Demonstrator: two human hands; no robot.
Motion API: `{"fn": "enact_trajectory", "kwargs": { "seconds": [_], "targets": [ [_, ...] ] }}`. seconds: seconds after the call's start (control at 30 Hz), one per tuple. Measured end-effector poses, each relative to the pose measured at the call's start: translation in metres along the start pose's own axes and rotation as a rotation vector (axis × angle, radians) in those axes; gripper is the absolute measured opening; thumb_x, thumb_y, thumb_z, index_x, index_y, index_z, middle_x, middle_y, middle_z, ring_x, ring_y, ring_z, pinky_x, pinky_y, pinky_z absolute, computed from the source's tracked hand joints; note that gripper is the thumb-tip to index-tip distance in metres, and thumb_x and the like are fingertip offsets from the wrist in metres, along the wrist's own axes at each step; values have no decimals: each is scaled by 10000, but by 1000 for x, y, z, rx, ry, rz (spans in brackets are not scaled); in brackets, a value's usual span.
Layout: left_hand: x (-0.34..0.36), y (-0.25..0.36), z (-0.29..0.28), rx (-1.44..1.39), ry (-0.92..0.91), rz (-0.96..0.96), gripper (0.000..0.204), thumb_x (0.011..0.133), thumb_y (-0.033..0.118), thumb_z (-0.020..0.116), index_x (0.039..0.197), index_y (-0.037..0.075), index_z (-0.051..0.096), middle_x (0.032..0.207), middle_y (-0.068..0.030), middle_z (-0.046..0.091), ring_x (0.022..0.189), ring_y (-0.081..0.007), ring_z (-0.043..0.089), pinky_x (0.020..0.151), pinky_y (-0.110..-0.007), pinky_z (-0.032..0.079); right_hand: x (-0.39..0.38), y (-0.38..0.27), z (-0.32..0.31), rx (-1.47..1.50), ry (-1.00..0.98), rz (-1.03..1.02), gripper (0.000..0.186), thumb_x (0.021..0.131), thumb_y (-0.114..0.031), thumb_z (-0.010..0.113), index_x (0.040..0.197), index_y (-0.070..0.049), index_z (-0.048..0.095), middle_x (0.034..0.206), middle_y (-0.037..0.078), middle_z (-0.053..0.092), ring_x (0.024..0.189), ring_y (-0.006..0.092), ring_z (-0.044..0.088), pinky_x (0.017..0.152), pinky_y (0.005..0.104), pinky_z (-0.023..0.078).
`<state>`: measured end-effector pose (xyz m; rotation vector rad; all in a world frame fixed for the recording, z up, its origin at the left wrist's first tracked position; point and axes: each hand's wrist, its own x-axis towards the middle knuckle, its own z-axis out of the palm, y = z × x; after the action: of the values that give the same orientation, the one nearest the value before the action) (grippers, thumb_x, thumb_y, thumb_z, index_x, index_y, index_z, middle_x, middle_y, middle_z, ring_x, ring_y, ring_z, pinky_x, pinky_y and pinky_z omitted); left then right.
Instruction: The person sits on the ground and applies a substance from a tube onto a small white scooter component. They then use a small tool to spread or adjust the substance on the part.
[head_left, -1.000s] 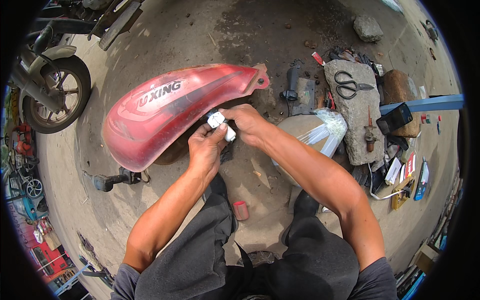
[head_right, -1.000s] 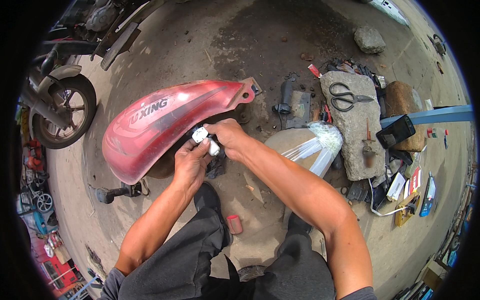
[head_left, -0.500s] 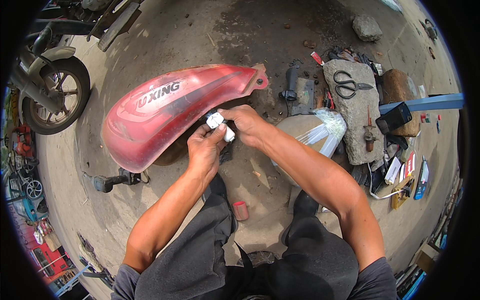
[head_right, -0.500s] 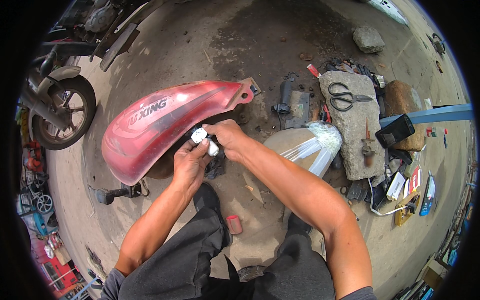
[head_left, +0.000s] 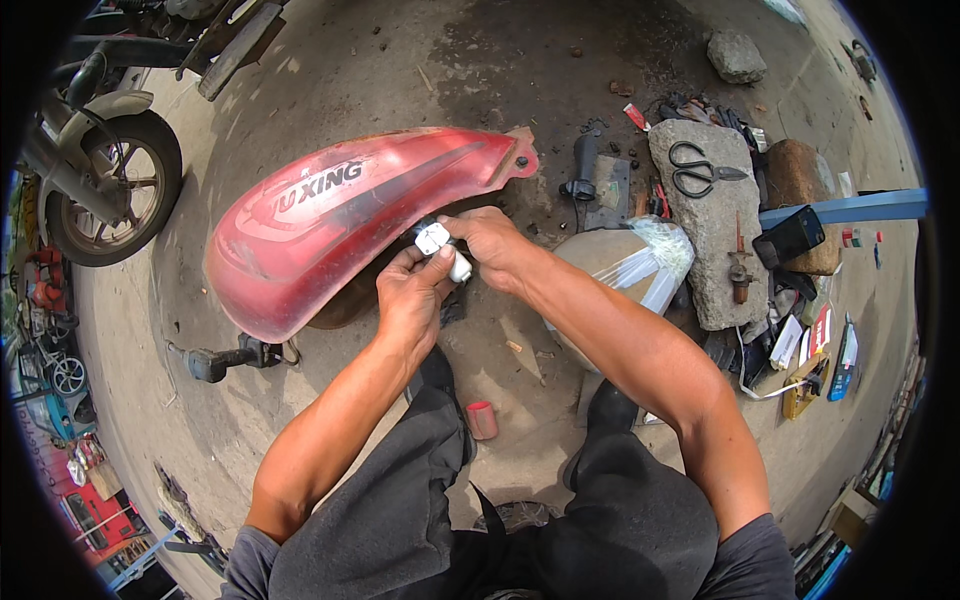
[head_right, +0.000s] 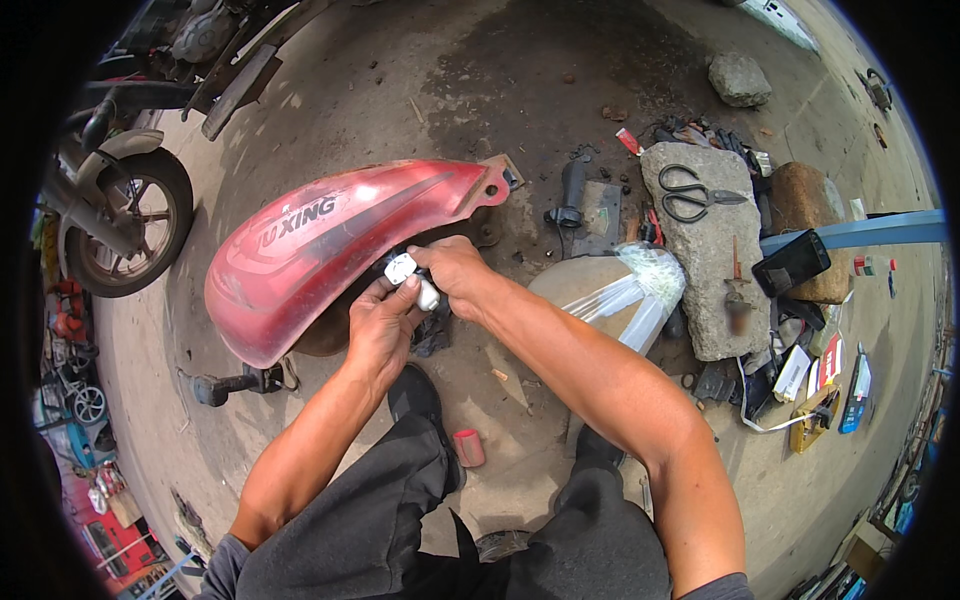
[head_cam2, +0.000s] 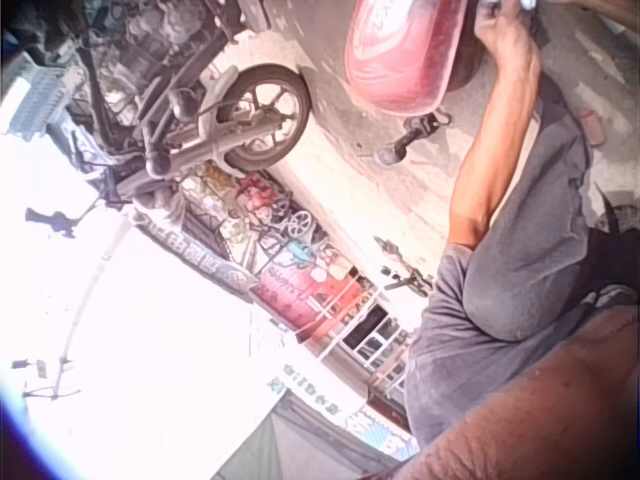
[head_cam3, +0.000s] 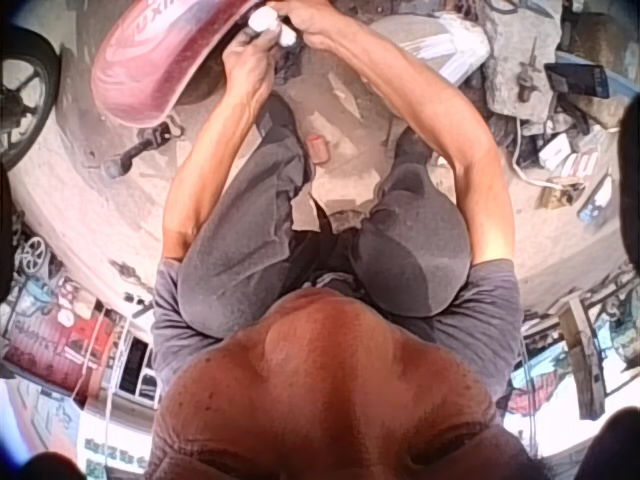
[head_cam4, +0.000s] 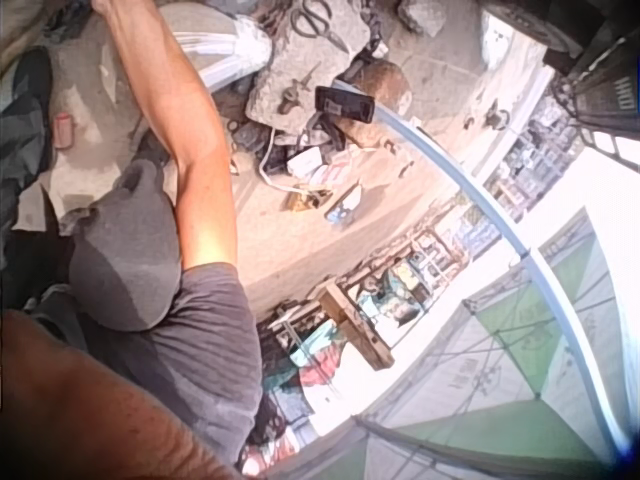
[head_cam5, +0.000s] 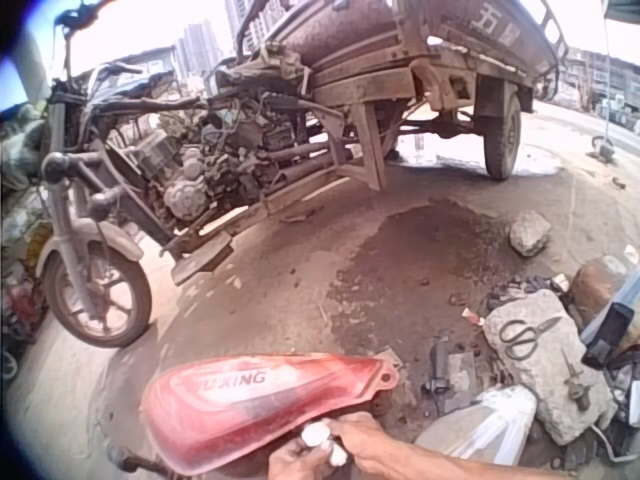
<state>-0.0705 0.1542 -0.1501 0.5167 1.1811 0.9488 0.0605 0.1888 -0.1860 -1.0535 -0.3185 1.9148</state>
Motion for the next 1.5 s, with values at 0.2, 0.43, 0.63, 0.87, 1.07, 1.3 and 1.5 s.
{"fn": "enact_trajectory", "kwargs": {
  "seconds": [0.2, 0.43, 0.63, 0.87, 1.07, 1.3, 1.5],
  "targets": [
    [-1, 0, -1, -5, 6, 3, 266, 911, 48, 670, 1133, -46, 559, 1032, -96, 642, 912, -185, 648, 844, -373, 556, -1, -1, -2, 20, -13, 15, 179, 912, -100, 634, 912, 76, 668, 872, 141, 673, 738, 203, 644, 622, 360, 533],
    [1, -1, -2, -33, 5, 14, 308, 884, 27, 695, 1138, -74, 553, 979, -112, 659, 862, -179, 665, 806, -337, 575, 0, -5, 0, 49, 0, 51, 166, 901, -85, 641, 898, 79, 663, 874, 148, 672, 752, 215, 647, 634, 371, 536],
    [1, -2, -4, -15, -10, 7, 275, 906, 43, 673, 1138, -47, 556, 1045, -106, 644, 926, -188, 647, 864, -379, 553, 0, -3, 1, -14, 12, 28, 187, 912, -100, 630, 887, 83, 656, 874, 154, 670, 751, 216, 647, 633, 370, 535],
    [0, 0, -2, -3, 9, -4, 266, 913, 44, 664, 1138, -48, 557, 1052, -106, 640, 936, -192, 648, 871, -380, 552, -3, 0, -1, 30, -10, 40, 204, 918, -117, 632, 886, 82, 660, 877, 147, 670, 747, 202, 631, 643, 364, 522],
    [1, -1, -2, -24, 1, 6, 281, 894, 33, 683, 1129, -62, 561, 997, -108, 655, 879, -182, 659, 822, -353, 567, 3, -1, -3, 18, -2, 37, 193, 907, -104, 642, 858, 82, 649, 855, 143, 660, 735, 204, 626, 628, 369, 515],
    [1, -2, -3, -8, 0, -1, 266, 907, 42, 671, 1131, -46, 559, 1048, -106, 648, 933, -191, 652, 866, -374, 558, 2, 0, 1, -3, 5, 35, 216, 929, -120, 604, 868, 84, 645, 848, 143, 657, 717, 205, 631, 606, 371, 520],
    [-1, 1, -1, -5, 7, -8, 268, 912, 43, 666, 1135, -52, 553, 1047, -107, 644, 921, -191, 650, 861, -379, 556, -3, -1, 1, 29, 4, 35, 213, 925, -121, 614, 884, 86, 649, 861, 143, 663, 716, 204, 632, 612, 370, 520]
  ]
}}
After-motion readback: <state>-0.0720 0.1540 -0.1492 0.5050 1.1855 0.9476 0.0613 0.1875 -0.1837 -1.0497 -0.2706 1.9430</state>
